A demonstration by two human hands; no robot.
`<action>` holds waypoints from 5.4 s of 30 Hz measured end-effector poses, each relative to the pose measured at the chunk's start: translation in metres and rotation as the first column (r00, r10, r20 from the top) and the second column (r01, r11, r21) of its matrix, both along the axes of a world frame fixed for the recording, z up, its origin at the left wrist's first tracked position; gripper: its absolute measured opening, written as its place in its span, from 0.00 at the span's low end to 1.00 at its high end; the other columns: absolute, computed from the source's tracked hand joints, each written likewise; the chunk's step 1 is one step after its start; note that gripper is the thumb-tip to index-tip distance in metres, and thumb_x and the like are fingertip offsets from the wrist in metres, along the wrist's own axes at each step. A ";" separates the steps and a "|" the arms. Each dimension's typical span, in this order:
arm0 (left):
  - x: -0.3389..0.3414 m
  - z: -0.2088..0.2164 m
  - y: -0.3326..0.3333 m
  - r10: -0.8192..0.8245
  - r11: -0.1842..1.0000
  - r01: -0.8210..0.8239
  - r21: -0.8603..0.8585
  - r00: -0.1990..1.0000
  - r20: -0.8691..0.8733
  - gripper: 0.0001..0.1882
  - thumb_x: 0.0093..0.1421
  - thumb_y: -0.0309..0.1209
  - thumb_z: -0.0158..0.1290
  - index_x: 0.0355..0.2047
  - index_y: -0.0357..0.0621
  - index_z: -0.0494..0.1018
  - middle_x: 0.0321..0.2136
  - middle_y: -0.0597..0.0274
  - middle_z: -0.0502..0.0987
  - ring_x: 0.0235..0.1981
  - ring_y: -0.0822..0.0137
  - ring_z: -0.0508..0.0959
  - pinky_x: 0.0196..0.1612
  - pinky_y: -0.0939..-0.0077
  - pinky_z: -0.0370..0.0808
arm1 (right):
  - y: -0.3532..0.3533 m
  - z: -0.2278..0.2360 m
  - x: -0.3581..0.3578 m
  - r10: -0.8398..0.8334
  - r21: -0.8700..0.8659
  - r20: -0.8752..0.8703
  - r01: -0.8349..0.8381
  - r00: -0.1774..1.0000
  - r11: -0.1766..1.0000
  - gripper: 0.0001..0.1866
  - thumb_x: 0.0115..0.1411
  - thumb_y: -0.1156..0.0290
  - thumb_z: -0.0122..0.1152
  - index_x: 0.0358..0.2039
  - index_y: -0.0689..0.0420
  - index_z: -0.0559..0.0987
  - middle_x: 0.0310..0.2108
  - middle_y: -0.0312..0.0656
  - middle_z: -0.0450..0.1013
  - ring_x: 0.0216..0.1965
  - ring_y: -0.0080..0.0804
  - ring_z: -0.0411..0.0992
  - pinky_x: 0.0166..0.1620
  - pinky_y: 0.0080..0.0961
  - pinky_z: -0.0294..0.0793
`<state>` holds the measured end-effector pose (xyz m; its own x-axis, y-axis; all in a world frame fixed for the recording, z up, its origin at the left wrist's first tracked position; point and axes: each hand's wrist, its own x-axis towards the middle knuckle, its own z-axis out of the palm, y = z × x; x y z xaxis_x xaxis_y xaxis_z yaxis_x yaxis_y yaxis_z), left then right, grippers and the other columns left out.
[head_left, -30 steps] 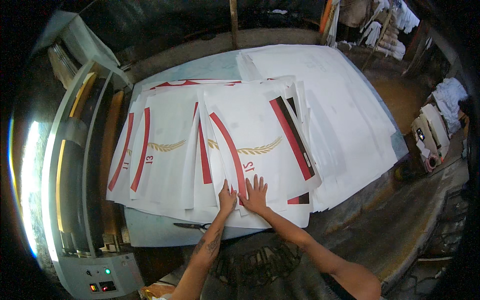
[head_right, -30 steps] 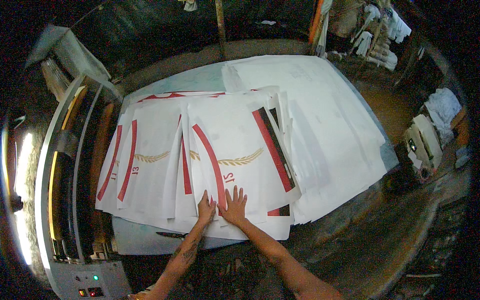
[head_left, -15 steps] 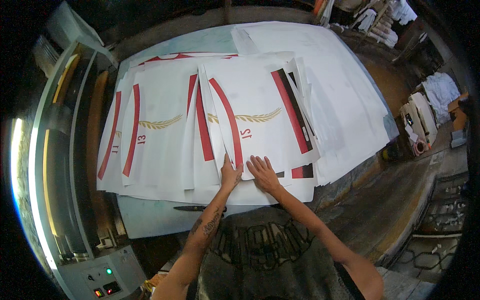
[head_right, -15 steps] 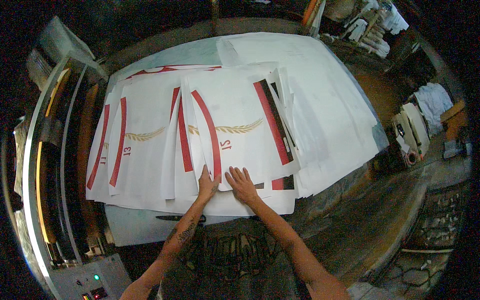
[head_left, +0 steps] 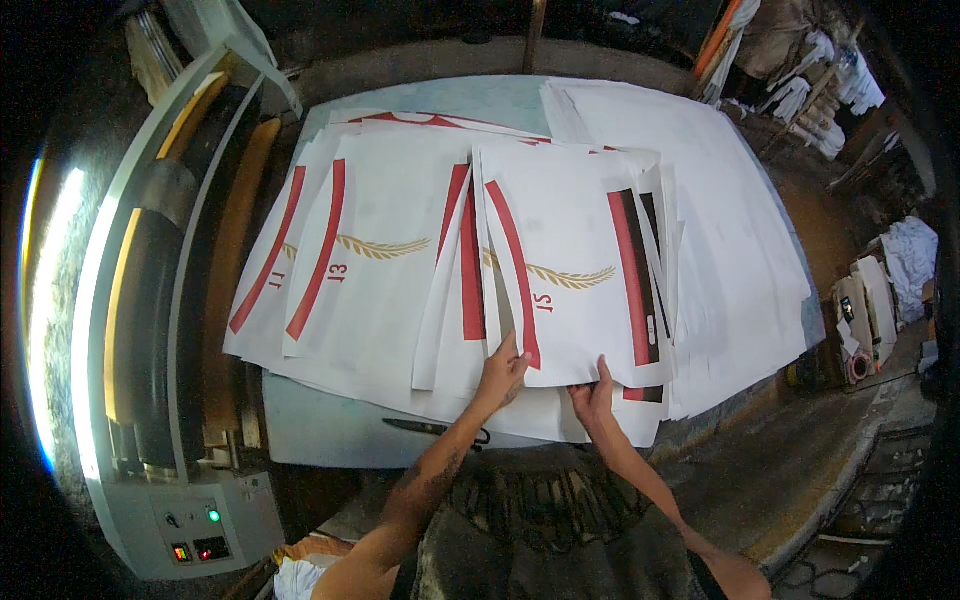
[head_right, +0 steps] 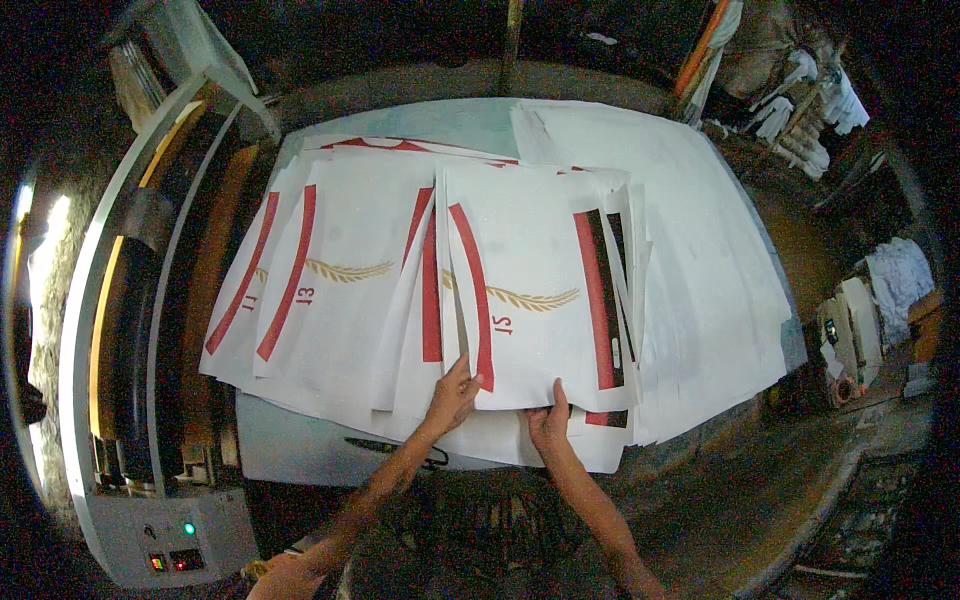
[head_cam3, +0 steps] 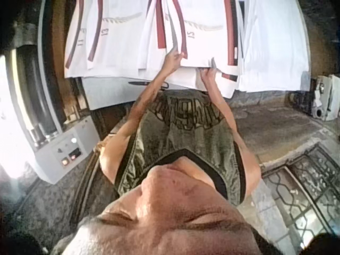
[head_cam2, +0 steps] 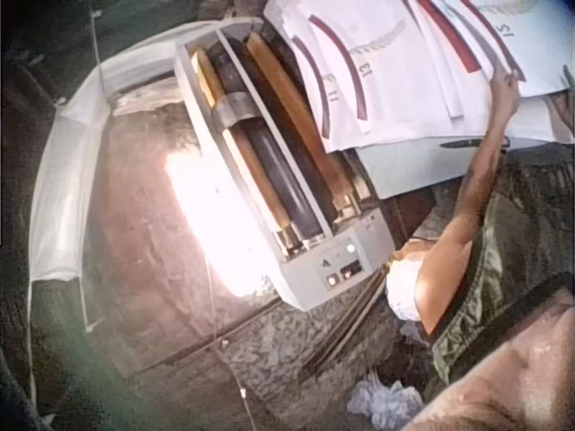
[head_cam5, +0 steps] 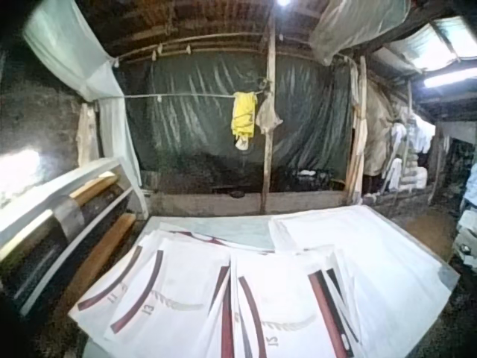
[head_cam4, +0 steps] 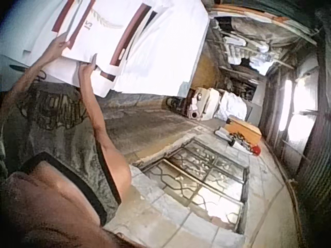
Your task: The person uses scissors to cut a stack of large white paper sheets with red and gold printed designs. They repeatedly cut along the printed lines, separate the cut pieces, and reposition the remaining stack to continue cutting.
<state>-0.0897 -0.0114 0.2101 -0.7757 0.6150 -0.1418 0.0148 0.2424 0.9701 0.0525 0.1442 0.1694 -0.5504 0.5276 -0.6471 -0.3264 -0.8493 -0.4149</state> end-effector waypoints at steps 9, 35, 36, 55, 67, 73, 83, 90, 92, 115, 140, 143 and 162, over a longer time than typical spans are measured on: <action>0.013 -0.011 -0.113 0.235 0.813 -0.506 -0.288 0.738 -0.633 0.64 0.34 0.47 0.73 0.64 0.43 0.42 0.62 0.39 0.44 0.64 0.37 0.47 0.60 0.45 0.56 | 0.007 -0.064 -0.022 -0.186 0.389 0.371 0.029 0.910 0.921 0.24 0.60 0.82 0.52 0.57 0.60 0.60 0.53 0.47 0.66 0.50 0.41 0.69 0.52 0.39 0.73; 0.012 -0.029 -0.079 0.157 0.964 0.035 0.263 0.725 -0.671 0.35 0.51 0.22 0.56 0.58 0.52 0.56 0.58 0.39 0.62 0.57 0.38 0.67 0.56 0.51 0.68 | -0.061 0.016 -0.198 0.154 0.388 0.921 -0.875 0.357 -0.291 0.23 0.48 0.66 0.64 0.41 0.69 0.76 0.35 0.55 0.77 0.37 0.42 0.77 0.41 0.35 0.75; 0.012 -0.023 -0.093 0.225 0.973 -0.121 0.195 0.674 -0.703 0.36 0.50 0.30 0.59 0.59 0.48 0.56 0.59 0.39 0.60 0.60 0.40 0.63 0.61 0.47 0.60 | -0.059 0.022 -0.200 0.179 0.391 0.917 -0.890 0.355 -0.235 0.20 0.46 0.72 0.63 0.40 0.69 0.77 0.34 0.54 0.77 0.36 0.41 0.77 0.41 0.35 0.75; -0.051 -0.072 -0.055 0.012 0.968 -0.136 0.209 0.862 0.506 0.28 0.59 0.28 0.55 0.58 0.34 0.61 0.50 0.53 0.73 0.50 0.60 0.73 0.55 0.66 0.69 | 0.243 0.093 0.059 0.184 0.397 0.888 -0.904 0.422 0.158 0.27 0.50 0.78 0.66 0.52 0.65 0.70 0.40 0.44 0.74 0.38 0.32 0.72 0.44 0.29 0.72; -0.006 -0.062 0.060 0.314 0.914 -0.332 -0.235 0.943 -0.110 0.30 0.54 0.29 0.60 0.54 0.34 0.61 0.44 0.44 0.75 0.47 0.51 0.76 0.49 0.66 0.73 | 0.326 0.007 0.094 -0.118 0.515 0.850 -0.857 0.513 -0.021 0.22 0.53 0.81 0.53 0.51 0.65 0.69 0.34 0.52 0.75 0.34 0.40 0.75 0.41 0.34 0.74; 0.000 -0.083 0.059 0.363 0.895 -0.403 -0.191 0.907 -0.212 0.29 0.53 0.25 0.58 0.54 0.34 0.61 0.46 0.43 0.74 0.47 0.51 0.76 0.49 0.65 0.73 | 0.316 0.020 0.074 -0.272 0.515 0.805 -0.849 0.527 -0.121 0.20 0.54 0.79 0.55 0.49 0.65 0.73 0.39 0.56 0.76 0.40 0.48 0.75 0.45 0.37 0.74; -0.020 -0.089 0.057 0.079 0.675 -0.462 -0.575 0.820 -0.566 0.35 0.52 0.32 0.59 0.56 0.28 0.59 0.47 0.39 0.69 0.49 0.48 0.71 0.54 0.61 0.69 | 0.301 0.005 0.063 -0.286 0.612 0.734 -0.782 0.616 -0.115 0.21 0.53 0.84 0.51 0.49 0.65 0.74 0.38 0.57 0.76 0.38 0.46 0.77 0.42 0.35 0.74; -0.010 -0.078 0.079 0.181 0.726 -0.400 -0.559 0.895 -0.407 0.40 0.57 0.28 0.51 0.65 0.32 0.44 0.49 0.35 0.69 0.47 0.41 0.73 0.50 0.58 0.72 | 0.301 -0.006 0.056 -0.212 0.641 0.742 -0.765 0.636 -0.052 0.25 0.51 0.87 0.44 0.53 0.68 0.71 0.40 0.58 0.76 0.40 0.44 0.76 0.46 0.32 0.72; -0.010 -0.072 0.075 0.204 0.721 -0.386 -0.575 0.912 -0.356 0.42 0.57 0.27 0.52 0.66 0.33 0.41 0.49 0.35 0.70 0.46 0.42 0.74 0.49 0.59 0.73 | 0.294 0.002 0.054 -0.229 0.573 0.798 -0.820 0.558 -0.002 0.25 0.53 0.86 0.44 0.54 0.69 0.69 0.40 0.59 0.75 0.40 0.46 0.76 0.46 0.32 0.73; 0.025 0.044 0.094 -0.253 0.778 -0.403 0.481 0.501 0.828 0.39 0.61 0.59 0.43 0.60 0.40 0.59 0.55 0.53 0.67 0.56 0.54 0.66 0.58 0.53 0.63 | 0.115 0.230 -0.070 -0.038 0.818 0.452 -0.431 0.891 -0.382 0.23 0.54 0.78 0.45 0.52 0.63 0.72 0.39 0.57 0.75 0.38 0.53 0.75 0.43 0.44 0.75; 0.277 -0.024 0.479 0.203 0.974 -0.226 0.024 0.912 0.356 0.39 0.47 0.25 0.67 0.56 0.29 0.59 0.50 0.48 0.69 0.49 0.56 0.71 0.53 0.70 0.68 | 0.526 -0.055 0.376 -0.432 0.505 0.524 0.141 0.734 0.852 0.30 0.59 0.76 0.58 0.59 0.63 0.57 0.53 0.49 0.66 0.51 0.41 0.67 0.53 0.38 0.67; 0.280 -0.024 0.482 0.203 0.979 -0.194 -0.066 0.958 0.205 0.46 0.44 0.31 0.70 0.57 0.27 0.55 0.50 0.45 0.68 0.51 0.54 0.69 0.56 0.68 0.65 | 0.512 -0.041 0.386 -0.477 0.496 0.622 0.159 0.621 0.854 0.31 0.60 0.73 0.57 0.60 0.66 0.55 0.54 0.52 0.65 0.52 0.44 0.67 0.54 0.39 0.67; 0.108 -0.067 0.504 -0.034 0.936 -0.167 -0.309 0.832 -0.553 0.26 0.62 0.35 0.46 0.55 0.28 0.61 0.60 0.29 0.55 0.63 0.38 0.53 0.65 0.50 0.51 | 0.548 -0.017 0.389 -0.653 0.675 0.625 0.124 0.428 0.727 0.24 0.63 0.69 0.56 0.54 0.70 0.66 0.51 0.55 0.67 0.50 0.44 0.69 0.50 0.36 0.71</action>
